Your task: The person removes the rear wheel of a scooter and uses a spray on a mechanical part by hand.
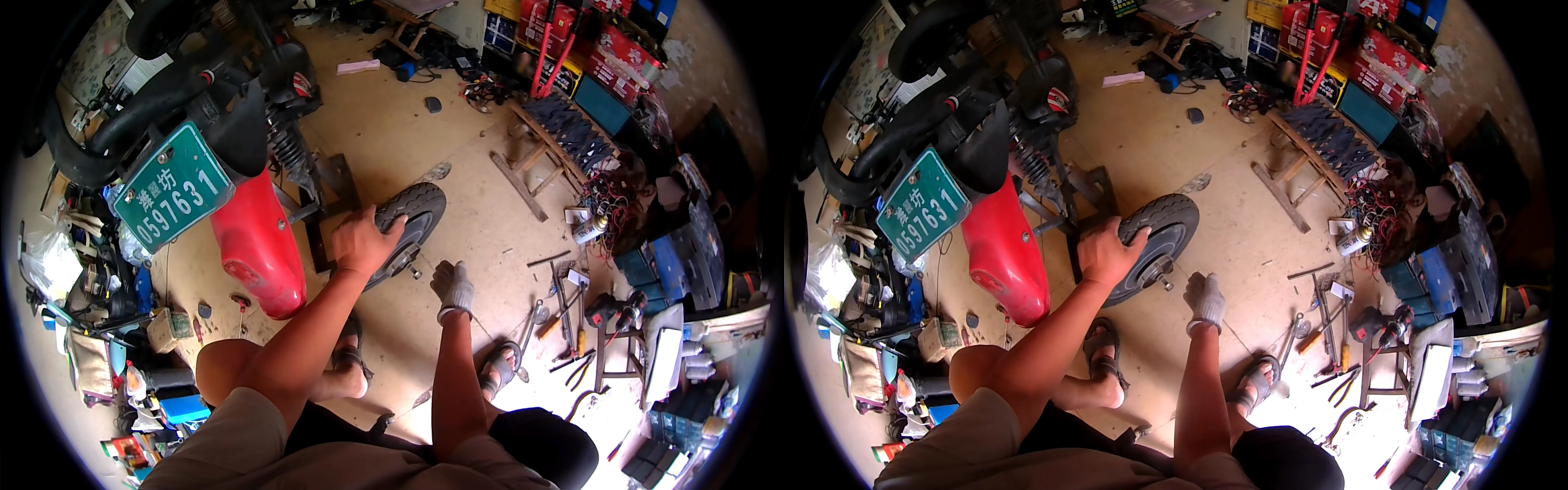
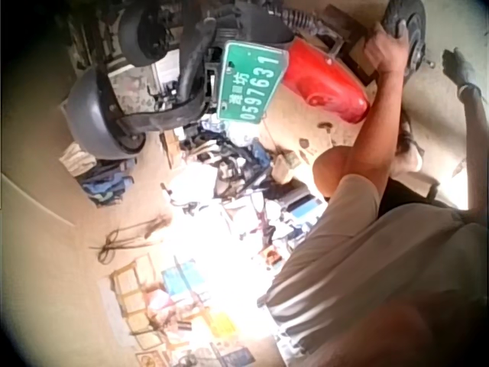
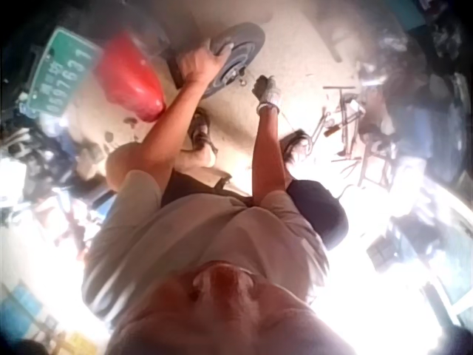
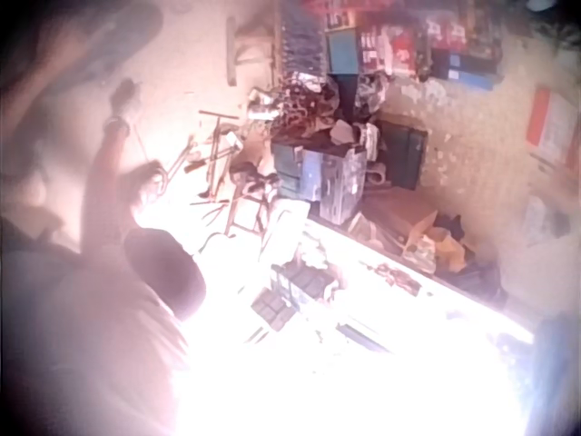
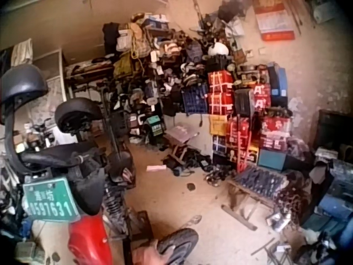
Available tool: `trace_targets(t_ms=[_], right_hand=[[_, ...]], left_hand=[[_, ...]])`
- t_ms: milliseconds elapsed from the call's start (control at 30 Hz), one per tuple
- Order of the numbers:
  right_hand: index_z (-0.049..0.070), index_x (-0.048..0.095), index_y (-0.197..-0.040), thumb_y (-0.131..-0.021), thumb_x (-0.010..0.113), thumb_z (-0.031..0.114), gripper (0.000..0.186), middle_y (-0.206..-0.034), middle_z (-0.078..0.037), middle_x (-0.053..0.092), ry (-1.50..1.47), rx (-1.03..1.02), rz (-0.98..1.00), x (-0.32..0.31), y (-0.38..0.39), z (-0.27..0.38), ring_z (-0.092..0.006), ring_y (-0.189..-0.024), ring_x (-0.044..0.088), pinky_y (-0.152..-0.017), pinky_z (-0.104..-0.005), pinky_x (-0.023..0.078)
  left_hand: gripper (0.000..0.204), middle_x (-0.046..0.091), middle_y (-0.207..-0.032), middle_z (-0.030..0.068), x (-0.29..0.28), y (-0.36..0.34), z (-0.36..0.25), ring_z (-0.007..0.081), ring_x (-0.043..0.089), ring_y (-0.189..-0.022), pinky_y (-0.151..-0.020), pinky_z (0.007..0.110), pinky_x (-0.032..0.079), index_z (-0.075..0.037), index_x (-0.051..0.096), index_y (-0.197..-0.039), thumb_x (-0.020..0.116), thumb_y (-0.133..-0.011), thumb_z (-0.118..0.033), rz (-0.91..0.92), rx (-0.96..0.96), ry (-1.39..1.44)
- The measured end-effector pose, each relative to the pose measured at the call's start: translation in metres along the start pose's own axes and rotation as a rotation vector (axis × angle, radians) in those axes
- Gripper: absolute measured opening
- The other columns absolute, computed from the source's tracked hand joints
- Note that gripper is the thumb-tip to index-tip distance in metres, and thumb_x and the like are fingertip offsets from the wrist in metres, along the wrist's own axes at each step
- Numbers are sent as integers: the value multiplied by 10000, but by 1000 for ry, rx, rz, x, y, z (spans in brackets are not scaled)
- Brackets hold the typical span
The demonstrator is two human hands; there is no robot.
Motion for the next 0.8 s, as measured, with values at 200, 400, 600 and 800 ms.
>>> trace_targets(t_ms=[200,400,600,800], right_hand=[[159,562,-956,-1084,418,486,380,-848,-55,544,49,178,93,8,5,-33,-260,-849,546,-712,-428,407],[84,749,-1235,-1106,582,522,487,-1038,-120,796,-154,203,470,30,-4,-57,-274,-874,760,-782,-439,643],[41,688,-1342,-1053,671,517,558,-1083,-63,737,440,-265,-166,-2,-4,22,-185,-840,656,-738,-362,568],[-10,551,-1548,-975,764,548,827,-1412,-116,680,380,-260,-42,170,77,113,-220,-1066,663,-861,-364,554]], left_hand=[[552,768,-862,192,3,-5,-10,433,749,-810,-714,529,589,-78,756,-978,774,-874,-619,24,9,-10],[568,773,-896,195,4,-3,-8,428,752,-824,-718,529,592,-69,759,-1005,780,-869,-620,33,-4,-2],[660,786,-927,223,6,-3,-11,423,770,-857,-746,515,609,-41,777,-1165,718,-909,-646,94,-8,36],[576,777,-939,237,12,15,-5,442,761,-863,-745,531,605,-45,763,-1110,650,-992,-597,130,-43,114]])
Point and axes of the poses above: each hand's wrist, its own y-axis away from the middle knuckle, its own x-axis out of the palm, z = x × y, the point moved 10 cm from there along -y, towards the middle knuckle
